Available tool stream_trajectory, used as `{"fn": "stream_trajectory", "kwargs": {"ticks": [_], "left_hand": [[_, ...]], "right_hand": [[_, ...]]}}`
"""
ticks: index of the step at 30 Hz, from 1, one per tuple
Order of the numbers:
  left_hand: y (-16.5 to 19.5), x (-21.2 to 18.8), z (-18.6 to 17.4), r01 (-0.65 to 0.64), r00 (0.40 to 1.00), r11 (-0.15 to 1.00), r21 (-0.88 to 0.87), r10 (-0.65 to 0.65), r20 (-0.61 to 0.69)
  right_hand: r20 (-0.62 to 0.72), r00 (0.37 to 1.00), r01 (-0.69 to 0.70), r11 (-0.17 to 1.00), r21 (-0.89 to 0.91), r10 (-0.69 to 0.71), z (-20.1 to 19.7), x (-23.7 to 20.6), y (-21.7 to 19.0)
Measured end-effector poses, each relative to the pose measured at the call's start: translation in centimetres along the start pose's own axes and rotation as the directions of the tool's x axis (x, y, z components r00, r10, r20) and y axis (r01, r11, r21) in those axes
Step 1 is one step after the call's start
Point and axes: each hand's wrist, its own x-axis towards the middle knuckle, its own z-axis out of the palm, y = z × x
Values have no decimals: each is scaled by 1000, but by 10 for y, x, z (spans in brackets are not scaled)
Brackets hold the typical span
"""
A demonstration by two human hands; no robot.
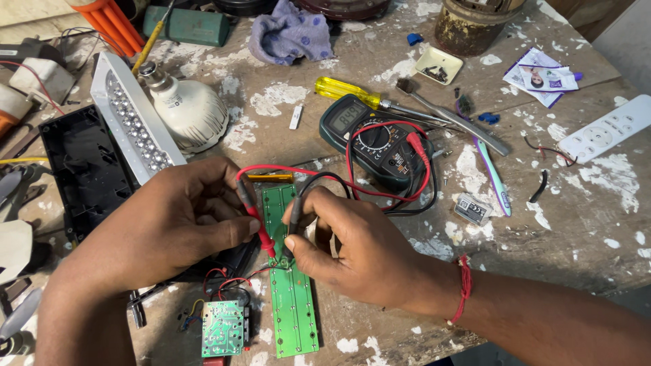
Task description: The person tests a green LED light circuit board on a cluttered workbench, touching multimeter probe tips to points on the board and reading the display. They reposition the probes at several spots, then set the meter down and handle a small driver board with wires.
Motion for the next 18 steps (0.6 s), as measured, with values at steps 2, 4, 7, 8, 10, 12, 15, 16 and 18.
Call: {"fn": "stream_trajectory", "kwargs": {"ticks": [2, 4, 7, 8, 10, 12, 15, 16, 18], "left_hand": [[5, -1, 1, 3, 1000, 1000, -6, -3, -4], [11, -2, 3, 4, 1000, 1000, -19, -5, -13], [20, -3, 5, 74, 995, 997, 18, -73, -61], [23, -4, 4, 51, 997, 999, 13, -51, -51], [27, -6, 4, 5, 999, 1000, -2, -5, -35], [30, -7, 3, -7, 999, 1000, -10, 6, -39], [30, -12, 1, -104, 993, 991, -86, 98, -67], [29, -14, 0, -150, 987, 981, -120, 141, -82], [27, -17, -2, -198, 974, 972, -129, 180, -138]], "right_hand": [[4, 1000, 2, 1000, -7, -2, 1, 0, -1], [-2, 1000, 23, 1000, -13, -23, 1, 1, -2], [-8, 999, 39, 999, -20, -39, 1, 0, -5], [-26, 999, 29, 999, -14, -29, 2, 0, -5], [-57, 998, 9, 1000, -5, -9, 5, -2, -6], [-47, 999, 6, 991, 132, 1, 7, -3, -6], [-60, 997, 48, 982, 184, -37, 7, -7, -6], [-70, 996, 71, 982, 176, -59, 7, -9, -6], [-95, 993, 88, 982, 166, -73, 6, -11, -6]]}}
